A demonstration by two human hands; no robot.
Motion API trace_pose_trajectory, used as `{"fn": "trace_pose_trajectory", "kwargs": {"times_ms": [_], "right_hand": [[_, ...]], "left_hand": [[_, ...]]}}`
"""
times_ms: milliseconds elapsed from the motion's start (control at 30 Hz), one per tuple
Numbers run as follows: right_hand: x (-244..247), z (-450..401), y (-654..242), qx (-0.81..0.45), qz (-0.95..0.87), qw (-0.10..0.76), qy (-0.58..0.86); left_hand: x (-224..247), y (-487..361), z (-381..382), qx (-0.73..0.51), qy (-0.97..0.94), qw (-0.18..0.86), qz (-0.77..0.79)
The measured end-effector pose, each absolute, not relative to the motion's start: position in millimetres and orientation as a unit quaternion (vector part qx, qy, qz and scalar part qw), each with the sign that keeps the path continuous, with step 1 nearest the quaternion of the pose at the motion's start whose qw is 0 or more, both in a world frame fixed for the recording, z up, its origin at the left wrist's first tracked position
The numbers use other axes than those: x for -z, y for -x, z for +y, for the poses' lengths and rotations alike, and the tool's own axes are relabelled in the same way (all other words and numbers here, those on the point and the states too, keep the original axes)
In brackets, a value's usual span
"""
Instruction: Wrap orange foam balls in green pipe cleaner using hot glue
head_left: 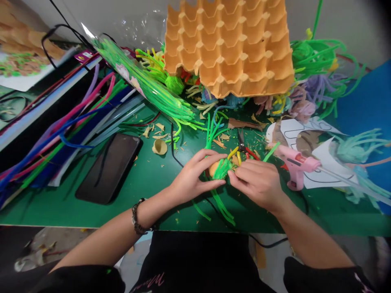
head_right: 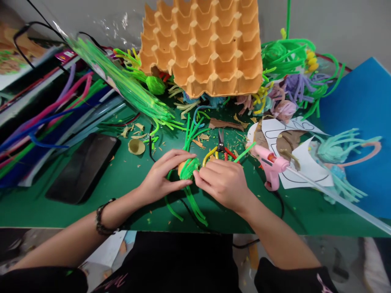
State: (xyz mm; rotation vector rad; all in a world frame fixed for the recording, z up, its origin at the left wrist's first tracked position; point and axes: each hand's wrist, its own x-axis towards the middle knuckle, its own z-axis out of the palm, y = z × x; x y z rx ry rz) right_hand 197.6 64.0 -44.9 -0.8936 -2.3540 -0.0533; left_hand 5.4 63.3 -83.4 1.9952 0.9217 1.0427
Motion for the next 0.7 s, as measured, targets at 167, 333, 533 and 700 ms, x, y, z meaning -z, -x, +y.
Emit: {"fn": "trace_pose_trajectory", "kwargs": {"times_ms": [167,333,533,700], "right_hand": [[44.1,62.5,-197.5,-0.008,-0.875,0.335,0.35],[42.2,63.9,-199.7,-0.015,-0.846,0.393,0.36],[42.9,66.4,-203.6,-0.013,-0.875,0.393,0.283],[45.7,66.7,-204.5,-0.01,-0.876,0.401,0.266]], "left_hand": [[81.2,-5.3,63.7,-0.399,-0.73,0.432,0.348],[80.3,-5.0,64.8,-0.409,-0.64,0.557,0.337],[80.5,-3.3,66.5,-0.431,-0.61,0.596,0.295],[80.5,-1.2,67.7,-0.428,-0.664,0.536,0.297]]}}
